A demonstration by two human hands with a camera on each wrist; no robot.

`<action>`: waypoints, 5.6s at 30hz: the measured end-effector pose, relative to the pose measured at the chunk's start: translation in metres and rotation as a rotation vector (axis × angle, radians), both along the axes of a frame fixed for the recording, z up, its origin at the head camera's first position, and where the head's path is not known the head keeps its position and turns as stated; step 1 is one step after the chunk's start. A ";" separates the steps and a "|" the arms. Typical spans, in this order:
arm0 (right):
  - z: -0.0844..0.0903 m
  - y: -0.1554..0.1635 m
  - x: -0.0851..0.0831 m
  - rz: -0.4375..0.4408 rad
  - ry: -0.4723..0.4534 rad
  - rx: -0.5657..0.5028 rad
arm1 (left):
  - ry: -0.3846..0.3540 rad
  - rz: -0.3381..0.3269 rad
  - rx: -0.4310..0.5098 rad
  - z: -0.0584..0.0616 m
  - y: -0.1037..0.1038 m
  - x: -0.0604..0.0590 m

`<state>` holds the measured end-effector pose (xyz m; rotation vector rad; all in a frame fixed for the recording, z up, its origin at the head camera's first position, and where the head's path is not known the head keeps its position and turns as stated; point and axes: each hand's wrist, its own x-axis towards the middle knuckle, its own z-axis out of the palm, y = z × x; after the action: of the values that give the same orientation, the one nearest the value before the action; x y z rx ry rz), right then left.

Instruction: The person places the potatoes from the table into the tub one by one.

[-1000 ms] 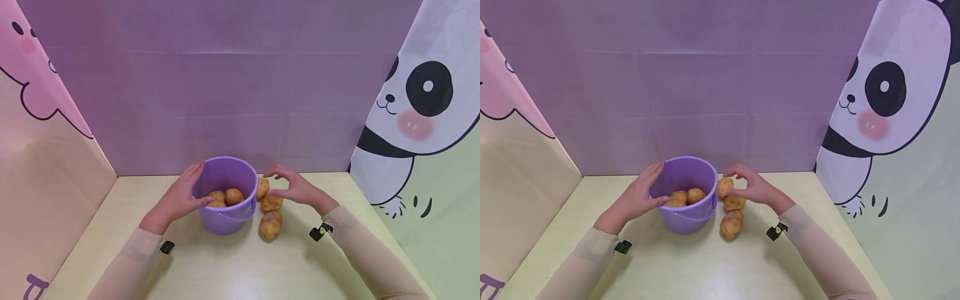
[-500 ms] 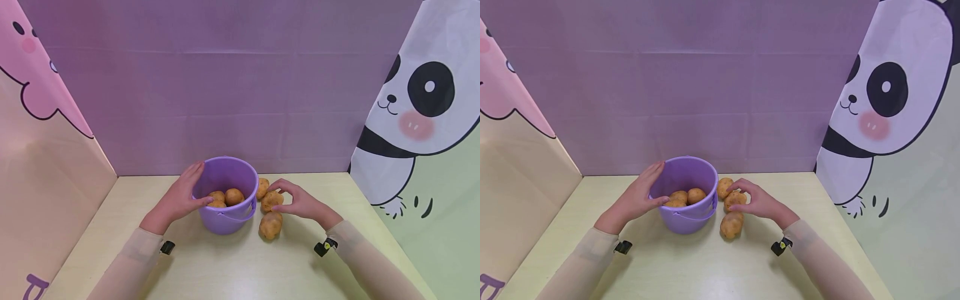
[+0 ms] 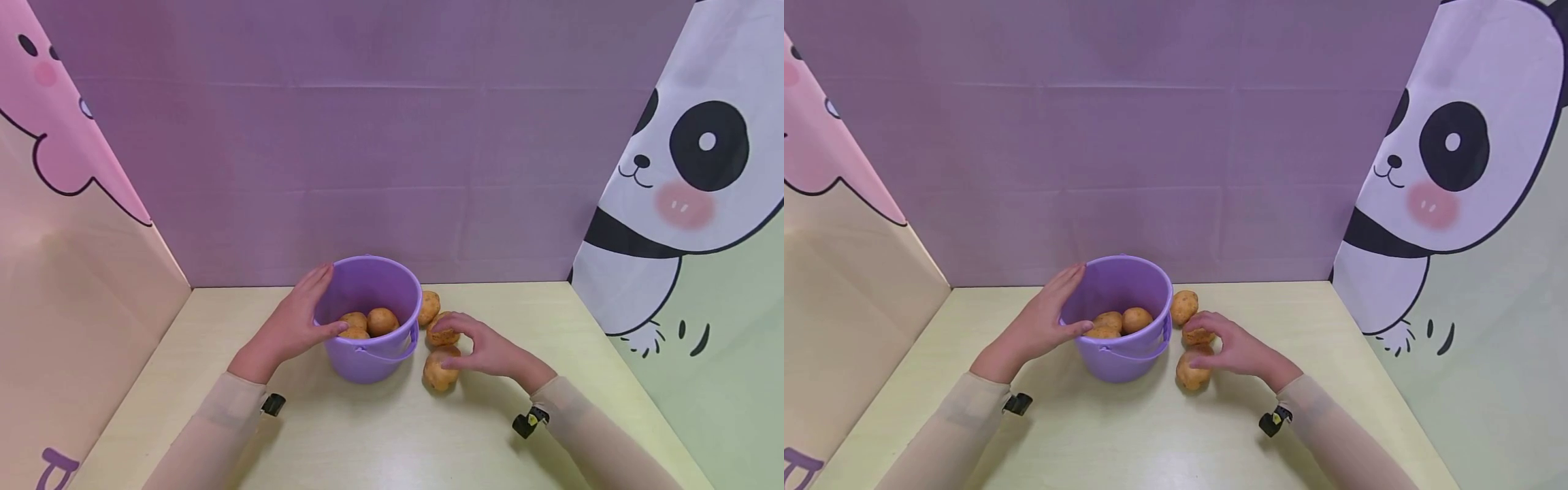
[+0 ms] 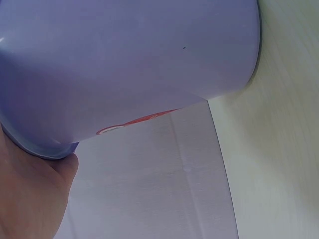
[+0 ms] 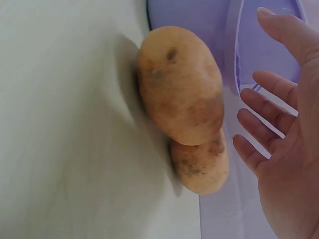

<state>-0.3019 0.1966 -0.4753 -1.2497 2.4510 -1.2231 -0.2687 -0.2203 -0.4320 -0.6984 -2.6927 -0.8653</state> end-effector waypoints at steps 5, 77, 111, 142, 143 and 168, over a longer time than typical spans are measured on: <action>-0.004 0.000 0.007 0.023 0.009 -0.008 | 0.001 0.003 -0.002 0.004 0.001 0.004; 0.001 -0.006 0.010 0.015 0.101 0.011 | 0.016 0.013 -0.007 0.006 0.003 0.009; 0.083 -0.010 -0.006 0.015 0.120 -0.051 | 0.015 0.020 -0.018 0.008 0.004 0.014; 0.119 -0.058 -0.039 0.118 0.282 -0.049 | 0.006 0.025 -0.016 0.008 0.004 0.016; 0.121 -0.060 -0.040 0.122 0.290 -0.053 | 0.006 0.025 -0.016 0.009 0.005 0.015; 0.145 -0.114 -0.059 0.141 0.299 0.127 | 0.001 0.018 -0.007 0.010 0.005 0.016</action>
<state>-0.3607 0.0823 -0.3300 -1.6373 2.5352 -0.8853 -0.2529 -0.2150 -0.4215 -0.6741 -2.6985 -0.8517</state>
